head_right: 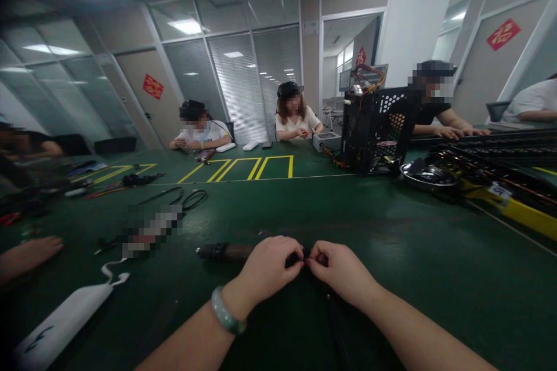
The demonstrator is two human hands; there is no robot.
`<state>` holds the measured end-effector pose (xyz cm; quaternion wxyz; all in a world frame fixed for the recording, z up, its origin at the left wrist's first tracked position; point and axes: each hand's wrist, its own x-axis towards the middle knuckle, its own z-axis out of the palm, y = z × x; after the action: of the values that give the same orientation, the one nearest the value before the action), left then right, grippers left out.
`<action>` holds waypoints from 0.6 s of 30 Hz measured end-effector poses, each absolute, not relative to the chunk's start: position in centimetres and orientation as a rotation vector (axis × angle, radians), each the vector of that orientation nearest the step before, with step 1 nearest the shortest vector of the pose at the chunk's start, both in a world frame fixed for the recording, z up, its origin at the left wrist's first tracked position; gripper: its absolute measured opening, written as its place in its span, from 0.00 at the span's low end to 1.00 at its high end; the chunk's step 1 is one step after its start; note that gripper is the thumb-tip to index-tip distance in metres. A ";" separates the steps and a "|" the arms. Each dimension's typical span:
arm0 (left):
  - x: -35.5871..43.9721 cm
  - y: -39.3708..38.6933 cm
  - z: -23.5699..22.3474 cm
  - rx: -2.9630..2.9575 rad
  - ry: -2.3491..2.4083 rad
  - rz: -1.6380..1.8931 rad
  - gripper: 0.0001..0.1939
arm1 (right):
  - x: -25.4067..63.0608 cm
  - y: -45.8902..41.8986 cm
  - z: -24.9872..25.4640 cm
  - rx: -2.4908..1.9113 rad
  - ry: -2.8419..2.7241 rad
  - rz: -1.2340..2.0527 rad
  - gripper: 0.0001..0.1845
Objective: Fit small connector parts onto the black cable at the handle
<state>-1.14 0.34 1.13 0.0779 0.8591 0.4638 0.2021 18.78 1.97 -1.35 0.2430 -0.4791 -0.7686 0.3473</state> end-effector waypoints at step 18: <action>-1.3 0.7 0.6 2.582 1.328 0.659 0.04 | 18.9 2.0 -1.1 -1.316 -2.093 0.975 0.08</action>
<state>-1.31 0.69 0.65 0.0821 0.8643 0.4445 0.2205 18.92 2.00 -1.14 0.2398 -0.4807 -0.7645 0.3562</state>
